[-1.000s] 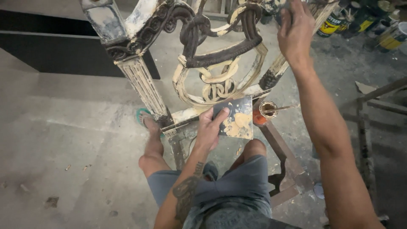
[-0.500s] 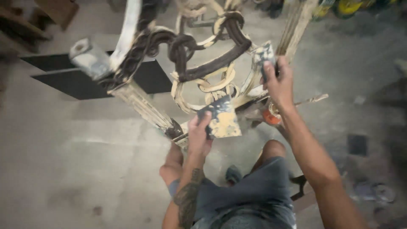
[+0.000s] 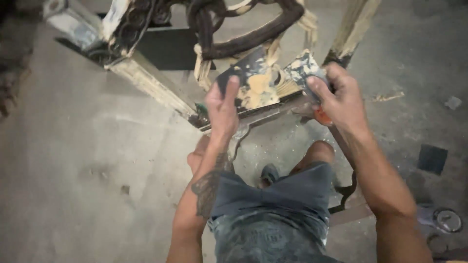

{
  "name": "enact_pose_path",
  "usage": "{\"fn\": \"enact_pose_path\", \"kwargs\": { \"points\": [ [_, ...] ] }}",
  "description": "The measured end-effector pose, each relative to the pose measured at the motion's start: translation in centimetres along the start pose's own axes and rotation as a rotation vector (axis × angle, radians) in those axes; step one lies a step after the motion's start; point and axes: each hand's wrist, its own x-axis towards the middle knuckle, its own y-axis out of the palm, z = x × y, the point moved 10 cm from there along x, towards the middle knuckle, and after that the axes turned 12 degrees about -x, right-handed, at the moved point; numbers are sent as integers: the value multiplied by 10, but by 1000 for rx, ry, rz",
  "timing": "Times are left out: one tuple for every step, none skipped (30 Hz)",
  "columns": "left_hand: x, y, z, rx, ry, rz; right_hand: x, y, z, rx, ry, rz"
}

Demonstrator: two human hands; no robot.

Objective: The person applies a beige filler paste to the ornate metal frame of a chair using a putty knife. They repeatedly scoop filler from a small container and spread it into the crevices and joints of the frame, smoothing the surface with the tool.

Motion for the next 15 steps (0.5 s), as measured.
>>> {"fn": "enact_pose_path", "kwargs": {
  "points": [
    [-1,12,-4,52,25,66,-4,1,-15,72,84,24],
    [-2,11,-4,54,23,56,-3,4,4,73,85,34],
    [-2,14,-6,51,50,65,-3,5,23,100,90,51],
    [-2,17,-9,48,76,73,-3,7,42,127,96,68],
    [0,13,-5,44,78,71,-1,8,51,124,92,70],
    [1,10,-2,60,92,89,0,10,59,158,106,76],
    [2,6,-1,79,105,102,1,14,68,193,119,86],
    [2,4,-3,77,108,95,1,15,75,192,116,93],
    [1,6,-5,75,113,109,1,17,80,176,123,119],
    [0,7,-6,74,118,123,0,18,85,160,131,144],
    [-1,6,-5,73,118,121,2,27,70,159,130,146],
    [-2,6,-4,99,114,131,4,36,53,173,137,151],
    [-2,6,-2,123,110,143,6,44,37,185,142,152],
    [-3,6,-1,119,112,144,3,44,36,182,141,151],
    [-3,8,-2,140,130,152,2,45,32,179,164,153]
  ]
}}
